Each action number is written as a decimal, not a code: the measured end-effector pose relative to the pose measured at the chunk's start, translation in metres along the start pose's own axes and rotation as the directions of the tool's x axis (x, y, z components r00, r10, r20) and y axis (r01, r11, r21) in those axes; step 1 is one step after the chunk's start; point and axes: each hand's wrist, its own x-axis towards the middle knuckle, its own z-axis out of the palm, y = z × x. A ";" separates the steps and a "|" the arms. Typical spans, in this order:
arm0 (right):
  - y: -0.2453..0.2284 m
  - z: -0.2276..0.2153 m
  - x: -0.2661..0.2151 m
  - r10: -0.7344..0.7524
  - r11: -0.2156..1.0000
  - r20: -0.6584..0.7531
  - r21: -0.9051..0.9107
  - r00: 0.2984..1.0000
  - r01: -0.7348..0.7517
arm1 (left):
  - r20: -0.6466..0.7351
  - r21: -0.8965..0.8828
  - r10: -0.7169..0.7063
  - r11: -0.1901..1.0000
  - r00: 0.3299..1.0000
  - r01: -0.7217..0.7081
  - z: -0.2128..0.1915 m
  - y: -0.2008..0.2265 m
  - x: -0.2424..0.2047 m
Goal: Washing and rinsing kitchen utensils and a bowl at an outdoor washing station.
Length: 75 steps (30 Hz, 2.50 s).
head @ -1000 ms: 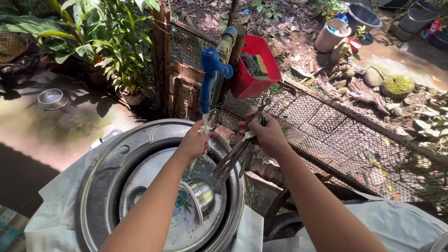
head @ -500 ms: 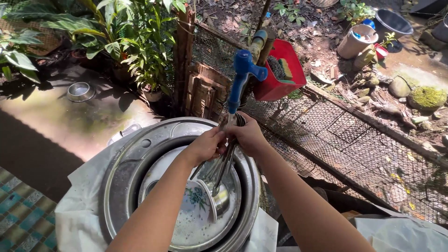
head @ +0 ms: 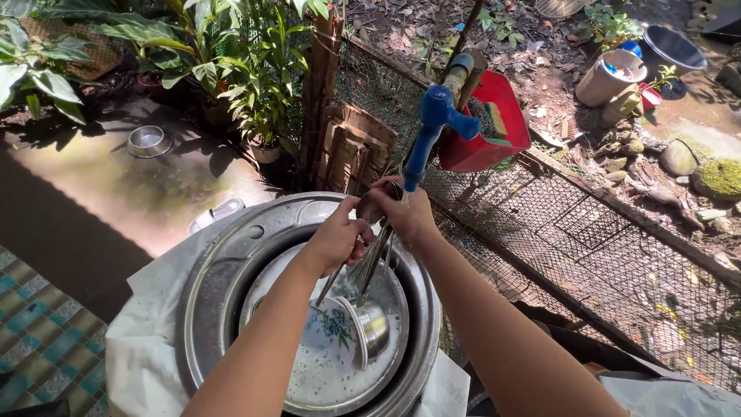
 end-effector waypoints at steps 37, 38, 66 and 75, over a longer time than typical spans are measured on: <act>-0.058 -0.028 -0.051 -0.006 1.000 0.186 0.021 0.983 0.003 | 0.170 0.268 0.008 0.962 0.985 -0.054 0.037 -0.021 -0.016; -0.049 -0.040 -0.048 -0.007 1.000 0.168 0.022 0.986 0.004 | 0.186 0.275 0.007 0.960 0.982 -0.059 0.040 -0.028 -0.011; -0.006 -0.296 -0.259 -0.164 0.919 -0.469 -0.393 0.868 -0.039 | 0.651 0.438 0.452 0.432 0.610 -0.788 0.382 -0.128 -0.014; 0.007 -0.339 -0.289 0.125 0.918 -0.622 -0.224 0.773 -0.328 | 0.678 0.409 0.380 0.515 0.629 -0.753 0.438 -0.133 -0.041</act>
